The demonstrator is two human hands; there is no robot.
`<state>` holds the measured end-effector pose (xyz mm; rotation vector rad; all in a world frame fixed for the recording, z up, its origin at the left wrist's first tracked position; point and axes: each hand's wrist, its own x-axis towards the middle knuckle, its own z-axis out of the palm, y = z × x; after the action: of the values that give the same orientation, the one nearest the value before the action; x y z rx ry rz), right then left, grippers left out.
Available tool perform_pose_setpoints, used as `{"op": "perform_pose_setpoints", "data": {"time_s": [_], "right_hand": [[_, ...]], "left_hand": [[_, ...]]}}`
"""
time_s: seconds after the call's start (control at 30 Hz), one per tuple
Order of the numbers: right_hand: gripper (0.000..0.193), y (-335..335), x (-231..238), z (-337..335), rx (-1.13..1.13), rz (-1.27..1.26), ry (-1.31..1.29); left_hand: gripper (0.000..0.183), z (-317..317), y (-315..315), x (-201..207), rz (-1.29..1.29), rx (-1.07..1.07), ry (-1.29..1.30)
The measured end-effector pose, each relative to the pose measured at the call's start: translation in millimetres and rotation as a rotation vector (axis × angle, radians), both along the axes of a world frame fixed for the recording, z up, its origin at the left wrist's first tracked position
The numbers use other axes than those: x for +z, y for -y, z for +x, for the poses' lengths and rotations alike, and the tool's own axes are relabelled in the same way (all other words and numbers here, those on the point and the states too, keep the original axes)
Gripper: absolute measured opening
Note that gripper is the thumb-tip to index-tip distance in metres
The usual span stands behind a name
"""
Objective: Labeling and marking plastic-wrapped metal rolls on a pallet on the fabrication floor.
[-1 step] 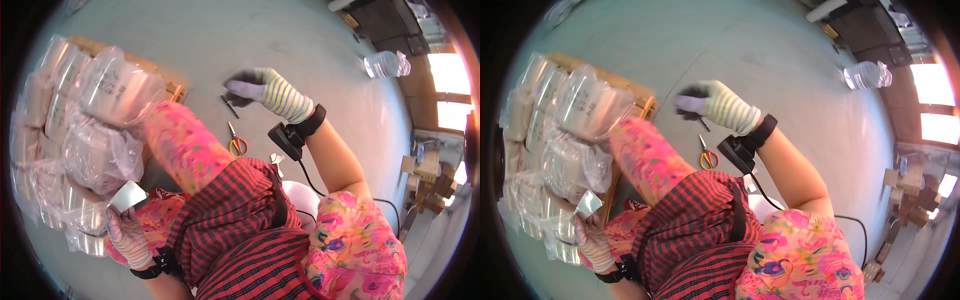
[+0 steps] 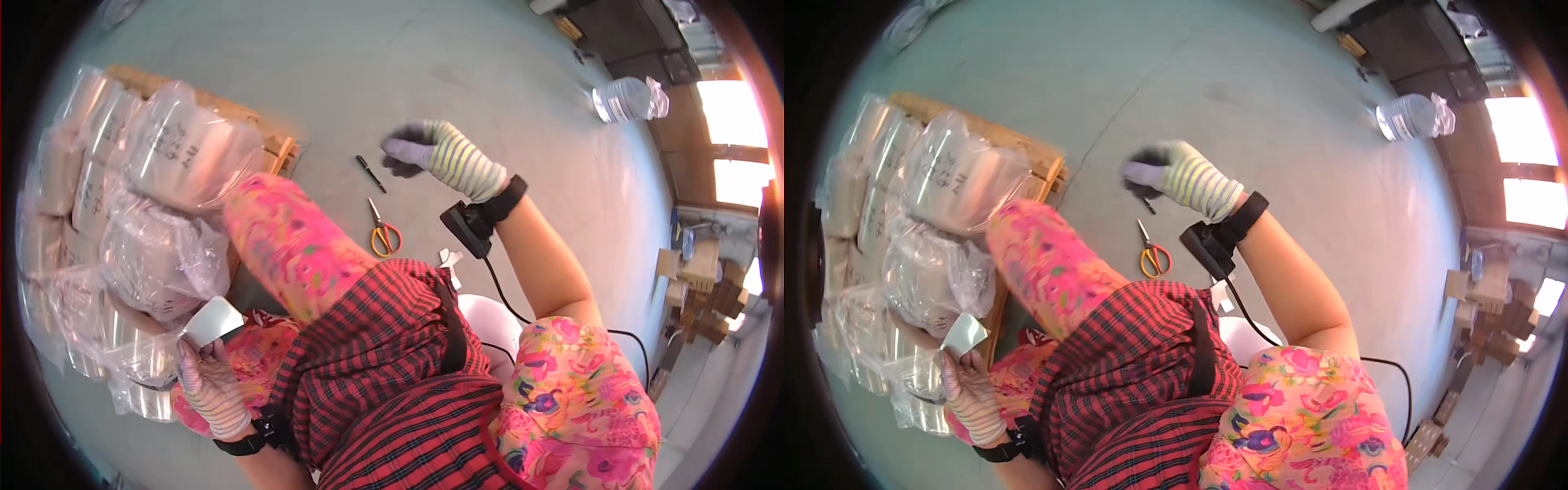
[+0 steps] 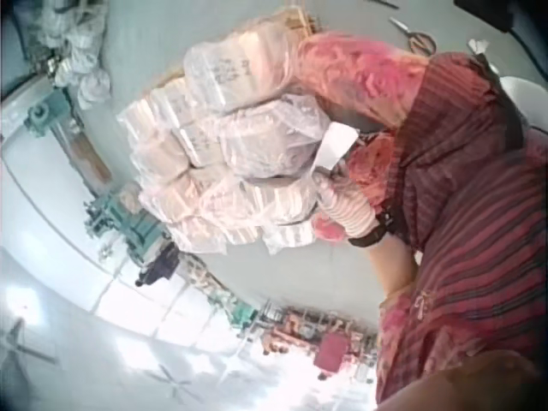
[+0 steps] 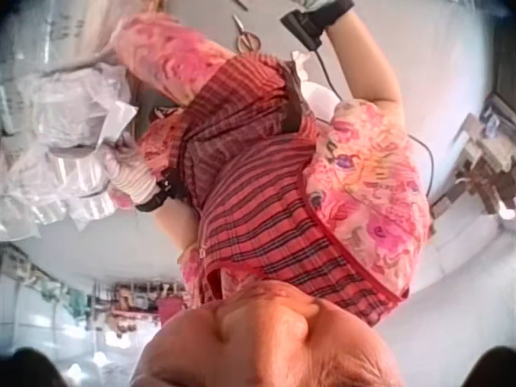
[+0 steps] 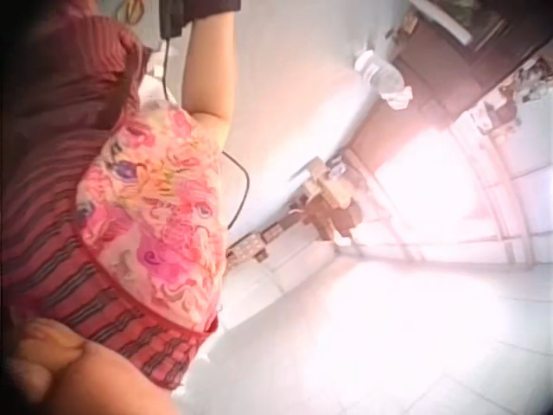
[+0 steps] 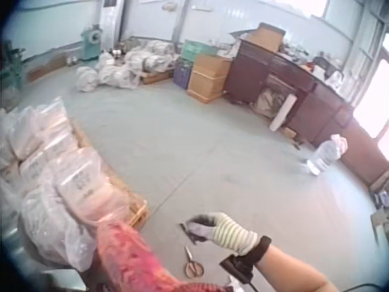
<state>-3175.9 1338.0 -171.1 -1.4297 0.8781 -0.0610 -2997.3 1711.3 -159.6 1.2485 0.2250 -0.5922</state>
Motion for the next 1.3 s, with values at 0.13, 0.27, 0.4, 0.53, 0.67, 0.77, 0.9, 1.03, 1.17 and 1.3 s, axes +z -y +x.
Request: {"op": "perform_pose_setpoints", "data": {"time_s": [0.13, 0.27, 0.4, 0.53, 0.67, 0.77, 0.9, 1.03, 1.17, 1.3], "right_hand": [[0.024, 13.4, -163.2, -80.4, -0.146, 0.103, -0.402], [0.023, -12.2, -309.6, -98.6, -0.203, 0.049, -0.715], [0.025, -14.3, -329.6, -33.5, 0.000, -0.317, -1.002], [0.023, 3.9, -319.3, 8.2, 0.190, -0.319, -1.107], [0.020, 7.7, -346.9, 20.2, 0.250, -0.392, -1.213], [0.024, 10.0, -362.7, 23.5, 0.307, -0.392, -1.245], [0.024, 17.4, -359.3, 22.0, -0.178, 0.180, -0.770], [0.020, -1.7, -217.7, 30.9, -0.368, 0.720, 0.133], [0.035, -60.4, -72.9, 15.4, -0.306, 0.957, 0.469], [0.044, -100.3, -34.7, 4.3, 0.222, 0.921, 0.470]], "left_hand": [[0.025, -23.8, 27.6, -13.6, 0.018, -0.098, -0.090], [0.021, -47.0, 66.0, -19.5, 0.076, -0.113, -0.108], [0.017, -46.1, 74.1, -24.1, 0.163, -0.101, -0.089], [0.017, -43.1, 76.8, -22.0, 0.299, 0.015, -0.107], [0.020, -45.3, 68.3, -28.2, 0.333, 0.093, -0.119], [0.019, -46.9, 68.7, -22.9, 0.333, 0.112, -0.138], [0.017, -53.2, 60.6, -27.6, 0.396, 0.124, -0.086], [0.020, -63.9, 57.1, -20.0, 0.419, 0.130, -0.046], [0.023, -77.9, 50.5, -7.7, 0.478, 0.134, 0.000], [0.027, -88.6, 44.1, 0.9, 0.509, 0.093, 0.075]]}}
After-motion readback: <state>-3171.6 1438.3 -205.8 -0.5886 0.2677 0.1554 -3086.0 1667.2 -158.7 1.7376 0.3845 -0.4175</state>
